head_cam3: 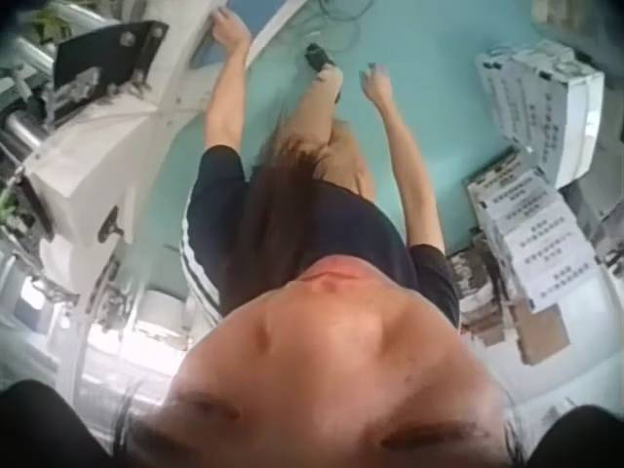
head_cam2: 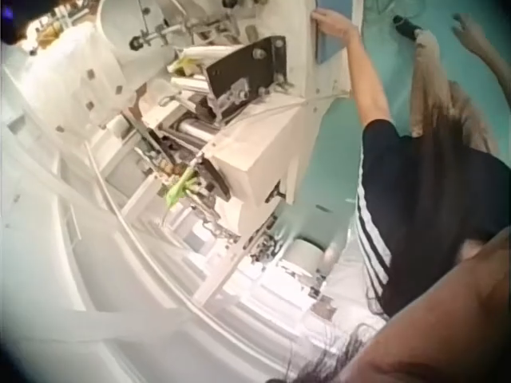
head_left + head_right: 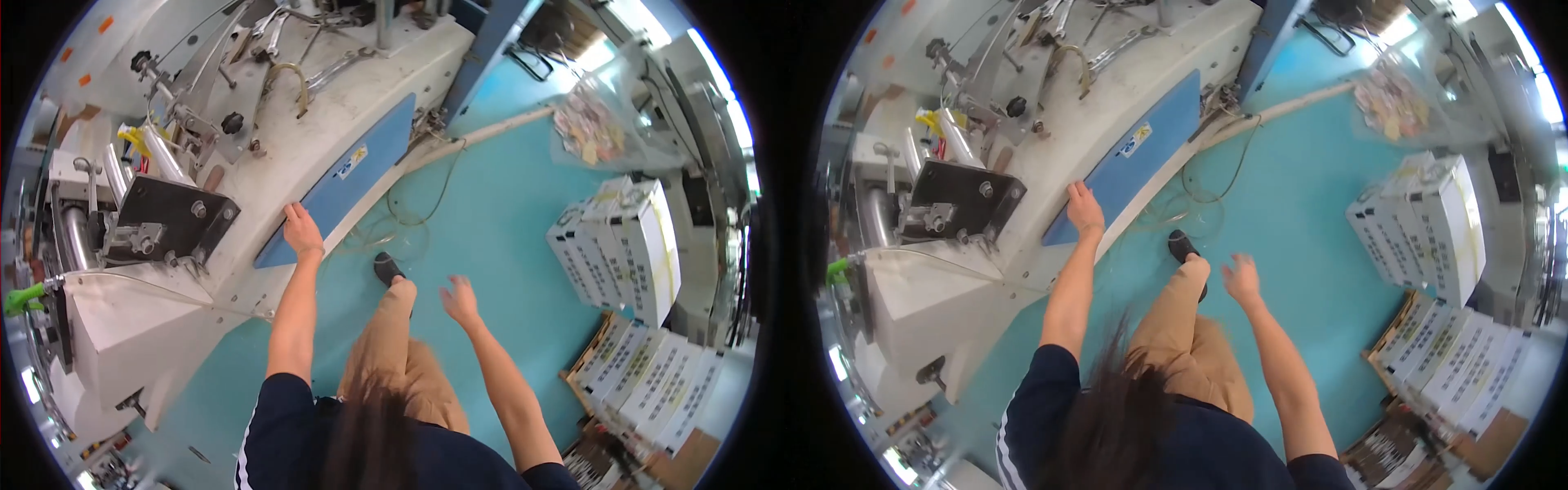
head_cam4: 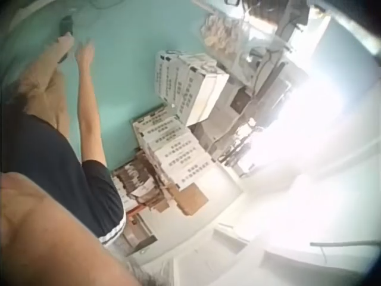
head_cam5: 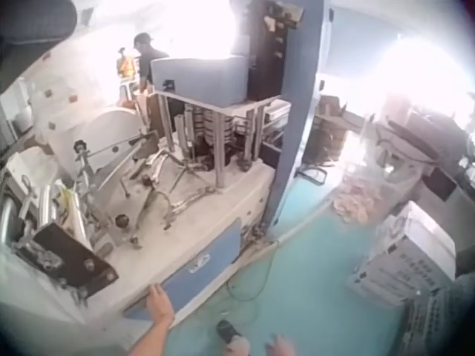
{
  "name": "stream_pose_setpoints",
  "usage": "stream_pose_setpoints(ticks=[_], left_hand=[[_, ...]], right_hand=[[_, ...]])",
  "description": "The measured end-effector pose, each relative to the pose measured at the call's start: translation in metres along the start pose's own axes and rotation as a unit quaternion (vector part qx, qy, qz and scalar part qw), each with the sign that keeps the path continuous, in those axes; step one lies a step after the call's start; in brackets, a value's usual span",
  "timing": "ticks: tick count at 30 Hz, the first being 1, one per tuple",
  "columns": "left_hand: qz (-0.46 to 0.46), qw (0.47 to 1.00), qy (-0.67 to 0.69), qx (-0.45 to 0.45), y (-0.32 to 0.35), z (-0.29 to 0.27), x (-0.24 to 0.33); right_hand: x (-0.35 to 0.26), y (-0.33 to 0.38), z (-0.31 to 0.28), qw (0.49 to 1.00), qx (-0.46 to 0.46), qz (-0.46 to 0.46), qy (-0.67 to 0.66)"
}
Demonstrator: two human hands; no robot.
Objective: Operating and adjusting industrial paper processing equipment, including handling large paper rolls and checking control panels.
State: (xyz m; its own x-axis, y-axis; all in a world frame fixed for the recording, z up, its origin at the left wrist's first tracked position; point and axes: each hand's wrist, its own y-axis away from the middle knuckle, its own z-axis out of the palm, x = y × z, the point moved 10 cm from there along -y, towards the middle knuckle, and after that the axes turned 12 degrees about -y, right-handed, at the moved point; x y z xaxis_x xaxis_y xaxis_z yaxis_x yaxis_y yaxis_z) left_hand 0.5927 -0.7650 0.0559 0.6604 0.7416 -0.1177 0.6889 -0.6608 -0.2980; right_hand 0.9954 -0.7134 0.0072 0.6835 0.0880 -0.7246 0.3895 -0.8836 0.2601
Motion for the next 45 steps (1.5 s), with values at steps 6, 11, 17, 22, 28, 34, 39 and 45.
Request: stream_pose_setpoints(ticks=[6, 11, 17, 22, 28, 34, 39, 45], left_hand=[[-0.027, 0.999, 0.004, 0.031, 0.005, 0.005, -0.015], [-0.058, 0.998, -0.004, 0.01, 0.004, 0.009, -0.01], [-0.05, 0.999, -0.011, 0.005, -0.002, 0.004, -0.009], [-0.041, 0.999, -0.019, 0.001, -0.006, -0.001, -0.002], [-0.111, 0.993, 0.025, 0.006, -0.005, 0.002, -0.009], [-0.282, 0.934, 0.212, 0.064, 0.052, -0.003, -0.051], [-0.579, 0.73, 0.351, 0.096, 0.122, 0.055, -0.138], [-0.635, 0.582, 0.501, 0.088, 0.131, 0.101, -0.171]], right_hand=[[-0.24, -0.144, 0.066, 0.946, -0.076, -0.308, 0.074], [-0.262, -0.218, 0.11, 0.868, -0.046, -0.427, 0.249], [-0.26, -0.231, 0.128, 0.817, -0.051, -0.512, 0.261], [-0.267, -0.236, 0.133, 0.811, -0.043, -0.531, 0.243], [-0.278, -0.233, 0.124, 0.818, -0.065, -0.535, 0.201], [-0.237, -0.259, 0.071, 0.893, -0.001, -0.45, 0.015], [-0.116, -0.417, -0.001, 0.96, 0.063, -0.128, -0.241], [-0.128, -0.442, 0.026, 0.926, -0.077, 0.002, -0.369]])
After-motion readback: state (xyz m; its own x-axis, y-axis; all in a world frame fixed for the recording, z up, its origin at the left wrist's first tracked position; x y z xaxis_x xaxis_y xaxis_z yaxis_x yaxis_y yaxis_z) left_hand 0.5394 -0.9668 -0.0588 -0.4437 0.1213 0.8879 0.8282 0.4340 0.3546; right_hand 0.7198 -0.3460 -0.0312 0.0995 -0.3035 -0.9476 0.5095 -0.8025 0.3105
